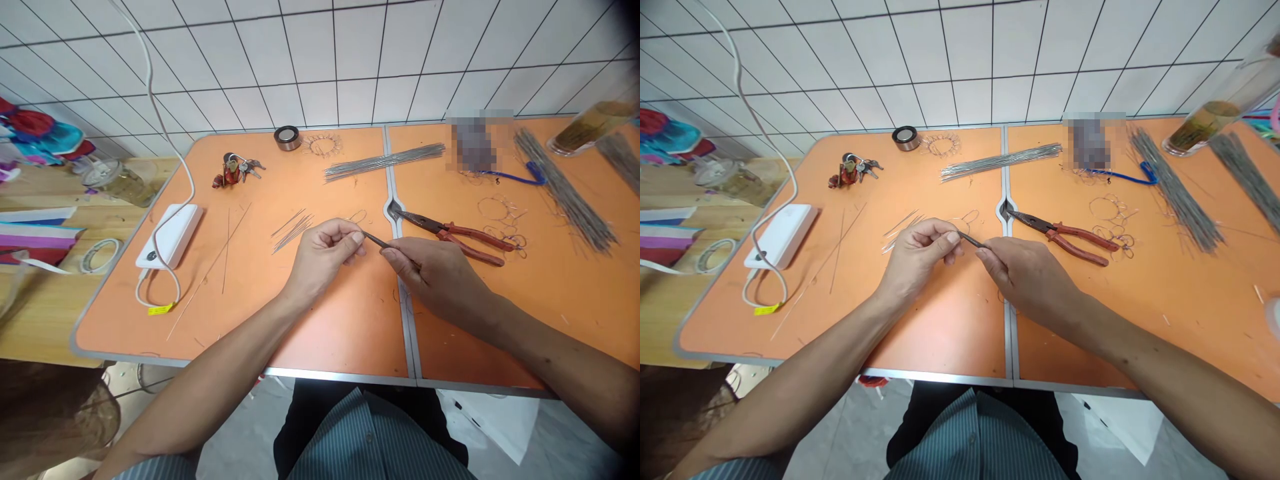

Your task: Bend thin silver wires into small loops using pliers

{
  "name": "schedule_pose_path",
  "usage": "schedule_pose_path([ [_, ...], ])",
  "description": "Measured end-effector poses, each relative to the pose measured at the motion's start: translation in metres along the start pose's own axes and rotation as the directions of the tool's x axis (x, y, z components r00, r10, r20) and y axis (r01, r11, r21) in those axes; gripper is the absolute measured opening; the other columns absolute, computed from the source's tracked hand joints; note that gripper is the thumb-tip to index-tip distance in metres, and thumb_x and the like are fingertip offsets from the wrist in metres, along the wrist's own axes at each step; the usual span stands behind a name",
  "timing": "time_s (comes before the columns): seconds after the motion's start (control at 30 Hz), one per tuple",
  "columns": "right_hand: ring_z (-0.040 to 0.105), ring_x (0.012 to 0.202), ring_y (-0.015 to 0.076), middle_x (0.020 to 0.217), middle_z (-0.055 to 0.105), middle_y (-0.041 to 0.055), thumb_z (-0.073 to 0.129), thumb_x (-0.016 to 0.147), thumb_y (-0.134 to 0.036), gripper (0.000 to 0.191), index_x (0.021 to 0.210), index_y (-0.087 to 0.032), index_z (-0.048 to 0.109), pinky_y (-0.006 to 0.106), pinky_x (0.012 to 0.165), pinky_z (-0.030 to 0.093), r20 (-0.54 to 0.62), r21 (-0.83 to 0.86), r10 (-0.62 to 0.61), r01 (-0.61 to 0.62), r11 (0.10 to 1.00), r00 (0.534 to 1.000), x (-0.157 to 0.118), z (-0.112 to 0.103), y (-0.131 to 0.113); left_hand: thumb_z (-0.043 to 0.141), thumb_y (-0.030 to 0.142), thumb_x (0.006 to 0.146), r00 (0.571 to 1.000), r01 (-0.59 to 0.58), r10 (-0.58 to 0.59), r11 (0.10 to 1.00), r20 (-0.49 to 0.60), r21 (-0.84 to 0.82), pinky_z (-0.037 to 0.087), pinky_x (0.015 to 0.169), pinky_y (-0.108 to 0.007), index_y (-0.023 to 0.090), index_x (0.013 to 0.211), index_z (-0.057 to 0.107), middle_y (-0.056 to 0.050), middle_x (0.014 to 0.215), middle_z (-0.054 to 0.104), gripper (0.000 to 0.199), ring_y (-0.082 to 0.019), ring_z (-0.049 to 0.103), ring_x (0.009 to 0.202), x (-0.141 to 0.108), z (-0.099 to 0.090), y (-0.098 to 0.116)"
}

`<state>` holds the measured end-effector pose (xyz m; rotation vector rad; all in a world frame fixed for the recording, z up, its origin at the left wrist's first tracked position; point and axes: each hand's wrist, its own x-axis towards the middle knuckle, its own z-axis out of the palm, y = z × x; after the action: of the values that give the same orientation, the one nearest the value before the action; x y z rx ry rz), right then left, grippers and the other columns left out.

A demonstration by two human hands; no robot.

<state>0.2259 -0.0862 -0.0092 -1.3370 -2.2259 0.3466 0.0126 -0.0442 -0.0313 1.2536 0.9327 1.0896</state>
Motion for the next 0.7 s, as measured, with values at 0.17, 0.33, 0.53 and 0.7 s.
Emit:
schedule_pose_path([
  [0.17,0.043,0.056,0.0152,0.061,0.046,-0.0041,0.047,0.114,-0.034,0.044,0.073,-0.027,0.035,0.034,0.06,0.033,0.031,0.055,0.038,-0.04,0.998,0.999,0.0022,-0.0017,-0.0027,0.087,0.036,0.089,1.0,-0.01,0.009,1.0,-0.011,-0.03,0.049,0.064,-0.024,0.019,0.082,0.077,-0.001,0.072,0.075,0.021,-0.011,0.06,0.064,0.0014,-0.0015,-0.0034],
  [0.33,0.052,0.062,0.0157,0.066,0.056,-0.0017,0.044,0.116,-0.039,0.045,0.073,-0.025,0.047,0.033,0.063,0.035,0.097,0.161,0.103,-0.117,0.98,0.99,0.0043,-0.0045,-0.0033,0.091,0.038,0.087,0.998,-0.051,0.048,0.993,-0.028,-0.111,0.052,0.066,-0.023,0.019,0.085,0.079,-0.002,0.072,0.076,0.023,-0.011,0.064,0.067,0.0044,-0.0029,-0.0072],
  [0.53,0.063,0.066,0.0157,0.073,0.069,0.0006,0.044,0.115,-0.051,0.049,0.078,-0.023,0.059,0.032,0.064,0.04,0.223,0.375,0.209,-0.282,0.883,0.952,0.0016,-0.0069,-0.0021,0.094,0.042,0.086,0.997,-0.08,0.078,0.989,-0.027,-0.124,0.052,0.065,-0.023,0.02,0.085,0.08,-0.002,0.073,0.077,0.027,-0.011,0.063,0.065,0.005,-0.0041,-0.0091],
  [0.7,0.058,0.063,0.0151,0.068,0.063,-0.0008,0.045,0.115,-0.05,0.05,0.075,-0.023,0.056,0.033,0.063,0.036,0.222,0.39,0.204,-0.279,0.877,0.953,0.0012,-0.0072,-0.0022,0.094,0.043,0.087,0.995,-0.097,0.096,0.99,-0.012,-0.103,0.05,0.063,-0.023,0.02,0.082,0.08,-0.002,0.071,0.076,0.028,-0.011,0.06,0.064,0.0042,-0.0033,-0.0077],
])
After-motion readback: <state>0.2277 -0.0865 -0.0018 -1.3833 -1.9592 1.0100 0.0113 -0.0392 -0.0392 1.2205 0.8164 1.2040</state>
